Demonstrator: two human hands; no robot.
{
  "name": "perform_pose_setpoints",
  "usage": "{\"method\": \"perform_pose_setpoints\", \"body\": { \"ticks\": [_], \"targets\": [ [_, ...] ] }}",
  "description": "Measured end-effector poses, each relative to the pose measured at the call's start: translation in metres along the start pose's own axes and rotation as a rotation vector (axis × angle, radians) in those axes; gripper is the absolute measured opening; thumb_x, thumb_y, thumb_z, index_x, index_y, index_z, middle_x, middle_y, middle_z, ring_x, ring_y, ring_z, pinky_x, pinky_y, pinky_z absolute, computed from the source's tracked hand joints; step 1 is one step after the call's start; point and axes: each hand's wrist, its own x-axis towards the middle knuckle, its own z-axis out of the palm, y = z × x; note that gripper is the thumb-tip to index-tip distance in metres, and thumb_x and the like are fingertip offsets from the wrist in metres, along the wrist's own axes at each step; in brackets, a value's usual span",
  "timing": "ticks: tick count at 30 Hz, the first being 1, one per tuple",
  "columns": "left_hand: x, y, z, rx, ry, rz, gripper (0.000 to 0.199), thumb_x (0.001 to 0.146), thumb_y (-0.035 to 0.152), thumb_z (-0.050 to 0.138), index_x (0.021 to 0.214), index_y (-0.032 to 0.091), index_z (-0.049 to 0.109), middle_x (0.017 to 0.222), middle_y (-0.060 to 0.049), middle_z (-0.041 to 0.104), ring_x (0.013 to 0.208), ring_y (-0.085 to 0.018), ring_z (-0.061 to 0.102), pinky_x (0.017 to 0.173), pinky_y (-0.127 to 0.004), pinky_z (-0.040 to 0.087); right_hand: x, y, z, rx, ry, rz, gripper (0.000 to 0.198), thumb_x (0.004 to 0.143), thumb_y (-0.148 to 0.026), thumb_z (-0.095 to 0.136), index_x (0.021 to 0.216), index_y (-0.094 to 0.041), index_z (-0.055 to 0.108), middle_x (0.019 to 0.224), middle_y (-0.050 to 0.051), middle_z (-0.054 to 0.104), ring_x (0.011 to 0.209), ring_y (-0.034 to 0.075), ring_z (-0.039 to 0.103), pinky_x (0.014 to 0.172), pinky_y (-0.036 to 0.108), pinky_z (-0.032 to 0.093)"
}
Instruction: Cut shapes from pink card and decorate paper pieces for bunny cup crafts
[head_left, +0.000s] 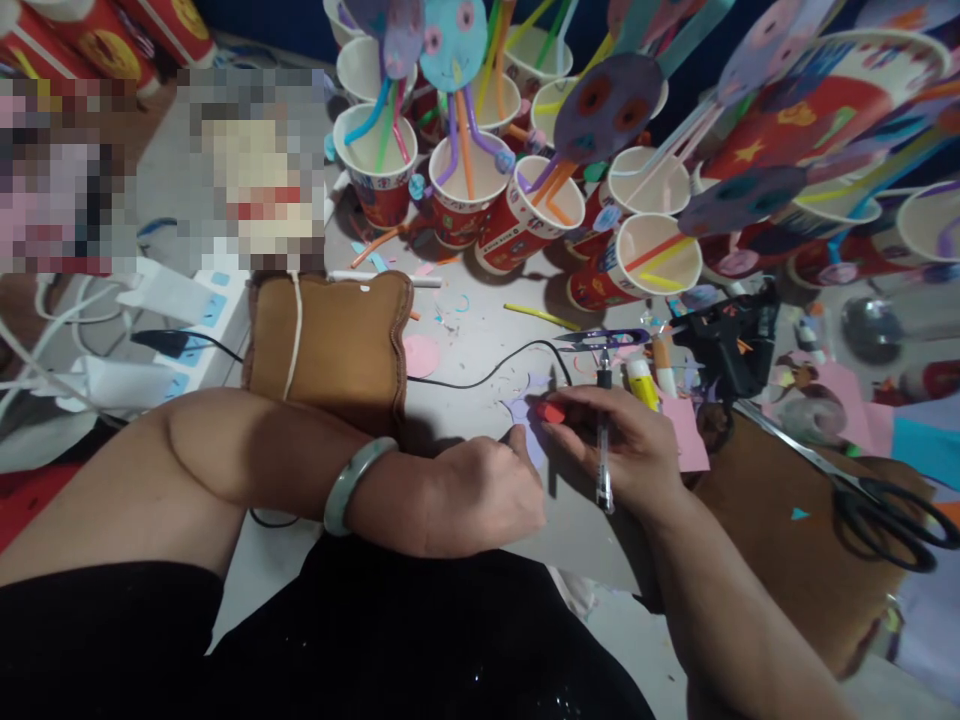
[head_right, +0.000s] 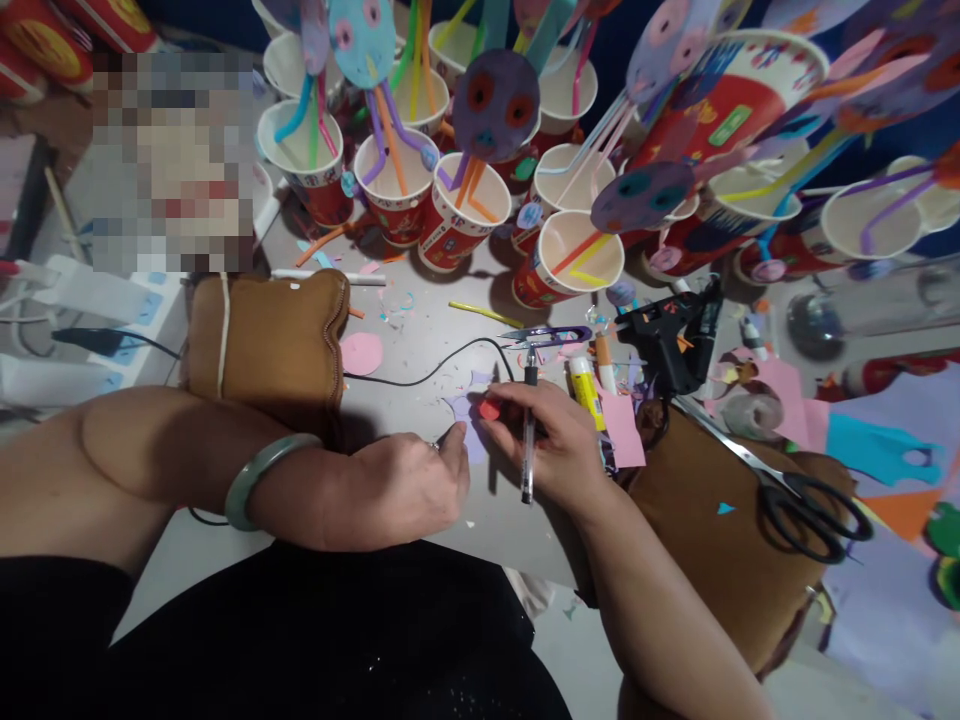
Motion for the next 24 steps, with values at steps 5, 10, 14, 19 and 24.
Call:
{"method": "perform_pose_setpoints", "body": {
  "ticks": [5, 10, 14, 19, 24],
  "targets": [
    [0.0011, 0.0010, -0.0001, -0.056, -0.035, -0.026, 0.037, 0.090, 0.010, 0.050, 0.119, 0.001, 0.071, 0.105, -0.031, 0.071, 0.062, -0.022, 0.069, 0.041, -0.024, 0.035, 0.0042, 0.0007, 0.0033, -0.044, -0.001, -0.103, 0.032, 0.080, -0.022, 0.076, 0.111, -0.030, 0.070, 0.084, 0.002, 0.075, 0.065, 0.020, 0.065, 0.061, 0.036, 0.054],
    [0.0033, 0.0006, -0.0031, -0.091, -0.100, -0.034, 0.037, 0.091, 0.012, 0.048, 0.120, 0.004, 0.070, 0.111, -0.031, 0.070, 0.067, -0.023, 0.069, 0.045, -0.027, 0.036, 0.0069, 0.0020, 0.0005, -0.090, -0.031, -0.132, 0.034, 0.079, -0.026, 0.079, 0.112, -0.029, 0.071, 0.085, 0.003, 0.074, 0.069, 0.021, 0.066, 0.062, 0.038, 0.052],
    [0.0045, -0.0014, -0.0050, -0.129, -0.117, -0.026, 0.037, 0.091, 0.013, 0.049, 0.119, 0.003, 0.070, 0.103, -0.030, 0.071, 0.071, -0.025, 0.069, 0.046, -0.026, 0.035, 0.0055, 0.0029, -0.0021, -0.103, -0.025, -0.111, 0.039, 0.077, -0.031, 0.080, 0.115, -0.028, 0.070, 0.085, 0.003, 0.074, 0.070, 0.022, 0.064, 0.062, 0.038, 0.052],
    [0.0043, -0.0007, -0.0029, -0.125, -0.098, -0.028, 0.037, 0.091, 0.011, 0.049, 0.119, 0.002, 0.070, 0.100, -0.030, 0.072, 0.071, -0.025, 0.069, 0.047, -0.027, 0.037, 0.0039, 0.0048, -0.0005, -0.088, -0.022, -0.140, 0.037, 0.079, -0.026, 0.078, 0.115, -0.029, 0.068, 0.086, 0.003, 0.074, 0.069, 0.020, 0.064, 0.063, 0.037, 0.052],
    [0.0036, 0.0007, -0.0015, -0.127, -0.120, -0.034, 0.037, 0.092, 0.011, 0.047, 0.120, 0.003, 0.070, 0.107, -0.030, 0.071, 0.068, -0.025, 0.069, 0.046, -0.027, 0.038, 0.0042, 0.0055, -0.0008, -0.090, -0.017, -0.148, 0.035, 0.080, -0.023, 0.077, 0.113, -0.029, 0.068, 0.080, 0.002, 0.072, 0.067, 0.020, 0.062, 0.060, 0.036, 0.050]
  ]
}}
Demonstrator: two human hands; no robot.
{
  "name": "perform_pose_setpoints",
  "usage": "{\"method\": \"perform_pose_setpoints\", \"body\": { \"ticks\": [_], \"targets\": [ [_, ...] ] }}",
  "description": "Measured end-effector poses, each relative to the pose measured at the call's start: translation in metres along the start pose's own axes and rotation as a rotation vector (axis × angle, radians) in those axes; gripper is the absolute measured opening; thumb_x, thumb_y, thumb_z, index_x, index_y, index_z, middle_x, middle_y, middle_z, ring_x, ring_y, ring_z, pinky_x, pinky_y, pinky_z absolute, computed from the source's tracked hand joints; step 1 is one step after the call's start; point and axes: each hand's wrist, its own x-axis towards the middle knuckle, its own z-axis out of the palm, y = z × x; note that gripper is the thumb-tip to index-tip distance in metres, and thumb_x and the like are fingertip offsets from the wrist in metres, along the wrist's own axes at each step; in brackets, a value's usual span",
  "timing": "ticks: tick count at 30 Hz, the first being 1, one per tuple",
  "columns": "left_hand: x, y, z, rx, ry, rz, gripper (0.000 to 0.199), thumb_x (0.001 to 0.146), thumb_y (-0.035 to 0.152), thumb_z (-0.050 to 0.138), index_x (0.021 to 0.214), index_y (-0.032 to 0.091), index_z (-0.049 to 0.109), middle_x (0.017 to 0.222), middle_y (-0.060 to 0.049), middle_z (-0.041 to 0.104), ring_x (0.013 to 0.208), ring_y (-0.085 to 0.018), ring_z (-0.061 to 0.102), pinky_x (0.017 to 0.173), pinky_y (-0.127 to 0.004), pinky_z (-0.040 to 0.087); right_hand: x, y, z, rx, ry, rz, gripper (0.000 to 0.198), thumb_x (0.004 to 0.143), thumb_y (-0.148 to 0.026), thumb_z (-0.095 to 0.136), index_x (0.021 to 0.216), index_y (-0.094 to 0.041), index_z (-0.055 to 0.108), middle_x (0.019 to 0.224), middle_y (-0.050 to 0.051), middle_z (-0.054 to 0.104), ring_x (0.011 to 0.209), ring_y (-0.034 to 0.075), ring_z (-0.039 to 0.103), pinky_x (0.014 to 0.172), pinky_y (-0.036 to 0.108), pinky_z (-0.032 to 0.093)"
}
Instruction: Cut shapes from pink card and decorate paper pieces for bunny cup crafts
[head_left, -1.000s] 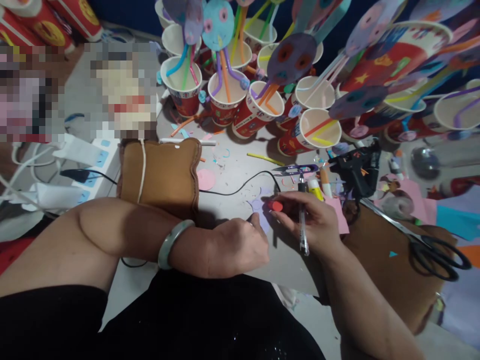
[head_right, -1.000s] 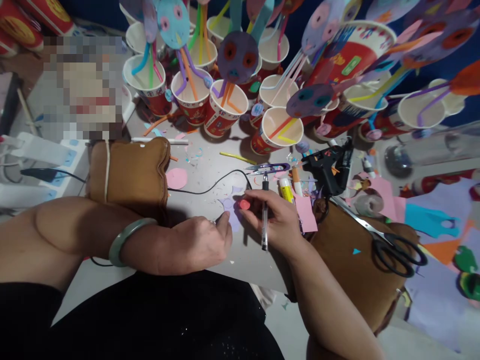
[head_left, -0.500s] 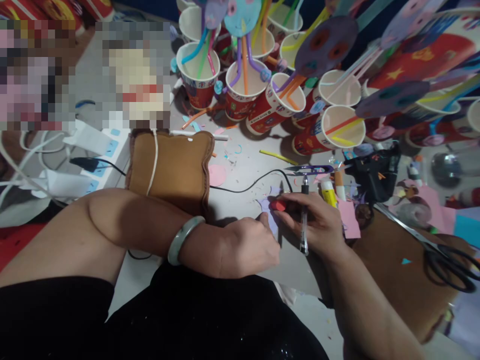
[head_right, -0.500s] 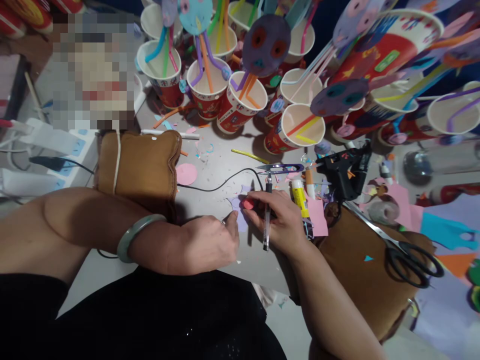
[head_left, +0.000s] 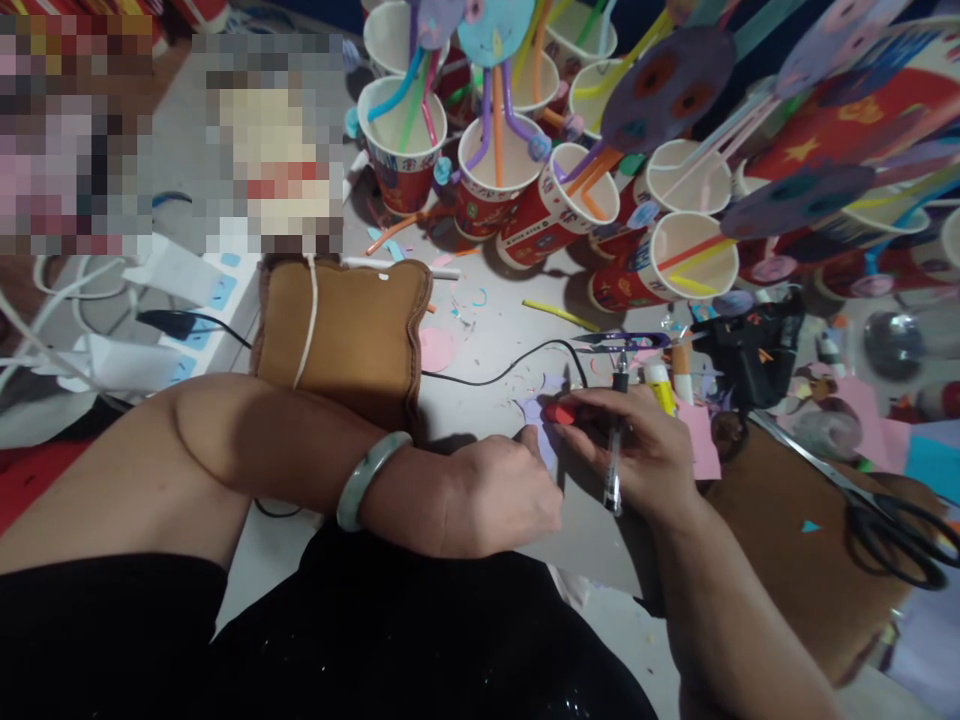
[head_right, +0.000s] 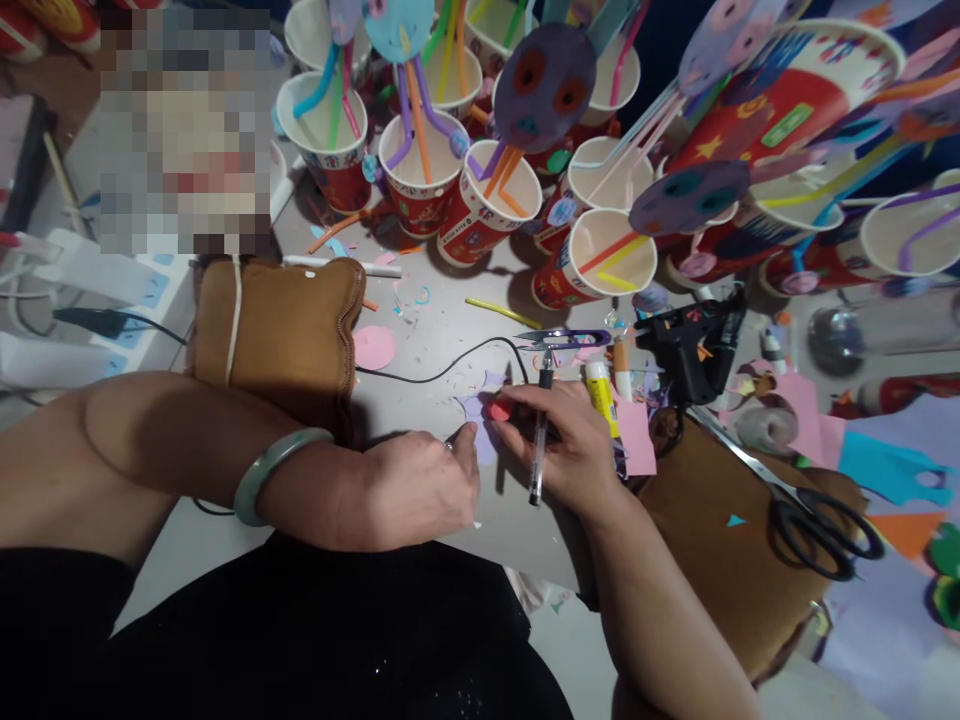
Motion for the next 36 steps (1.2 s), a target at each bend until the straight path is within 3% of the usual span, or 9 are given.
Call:
{"method": "perform_pose_setpoints", "body": {
  "ticks": [12, 19, 25, 29, 33, 36],
  "targets": [
    [0.000, 0.000, -0.001, -0.011, 0.021, -0.007, 0.037, 0.093, 0.015, 0.048, 0.121, 0.003, 0.070, 0.115, -0.034, 0.067, 0.070, -0.026, 0.070, 0.047, -0.028, 0.040, 0.001, -0.003, -0.002, 0.010, -0.029, 0.012, 0.033, 0.081, -0.025, 0.077, 0.112, -0.029, 0.068, 0.079, 0.002, 0.072, 0.069, 0.020, 0.061, 0.061, 0.038, 0.049],
    [0.000, 0.000, 0.004, -0.011, 0.072, 0.021, 0.037, 0.093, 0.020, 0.051, 0.119, 0.001, 0.071, 0.106, -0.033, 0.070, 0.064, -0.024, 0.069, 0.048, -0.030, 0.042, 0.005, -0.004, -0.008, -0.033, -0.013, -0.075, 0.037, 0.079, -0.031, 0.080, 0.112, -0.030, 0.065, 0.078, 0.001, 0.070, 0.064, 0.020, 0.058, 0.062, 0.039, 0.045],
    [-0.003, -0.003, 0.000, -0.013, 0.060, 0.056, 0.040, 0.089, 0.010, 0.050, 0.124, 0.002, 0.068, 0.110, -0.032, 0.070, 0.066, -0.025, 0.070, 0.048, -0.029, 0.044, 0.002, -0.010, -0.017, -0.117, 0.067, -0.081, 0.026, 0.076, -0.031, 0.083, 0.087, -0.028, 0.060, 0.064, -0.003, 0.058, 0.053, 0.016, 0.051, 0.054, 0.035, 0.041],
    [-0.004, -0.004, -0.004, -0.030, 0.044, 0.051, 0.041, 0.090, 0.013, 0.051, 0.126, 0.001, 0.067, 0.112, -0.034, 0.068, 0.065, -0.025, 0.070, 0.047, -0.029, 0.044, -0.005, -0.011, -0.016, -0.208, 0.065, -0.103, 0.032, 0.076, -0.027, 0.084, 0.077, -0.027, 0.051, 0.053, -0.006, 0.053, 0.044, 0.013, 0.047, 0.045, 0.031, 0.039],
    [-0.003, -0.005, -0.011, -0.026, -0.005, 0.037, 0.043, 0.091, 0.013, 0.049, 0.130, 0.002, 0.064, 0.119, -0.036, 0.064, 0.063, -0.024, 0.070, 0.046, -0.030, 0.044, -0.015, -0.006, -0.010, -0.201, 0.074, -0.054, 0.031, 0.077, -0.030, 0.082, 0.082, -0.026, 0.052, 0.075, 0.000, 0.071, 0.059, 0.017, 0.066, 0.049, 0.030, 0.048],
    [-0.002, -0.006, -0.016, -0.036, -0.035, 0.021, 0.044, 0.091, 0.014, 0.051, 0.131, 0.000, 0.062, 0.115, -0.037, 0.065, 0.062, -0.023, 0.070, 0.046, -0.029, 0.045, -0.016, -0.006, -0.007, -0.174, 0.038, -0.011, 0.030, 0.078, -0.027, 0.081, 0.079, -0.026, 0.051, 0.087, 0.001, 0.076, 0.062, 0.017, 0.069, 0.049, 0.029, 0.050]
  ]
}}
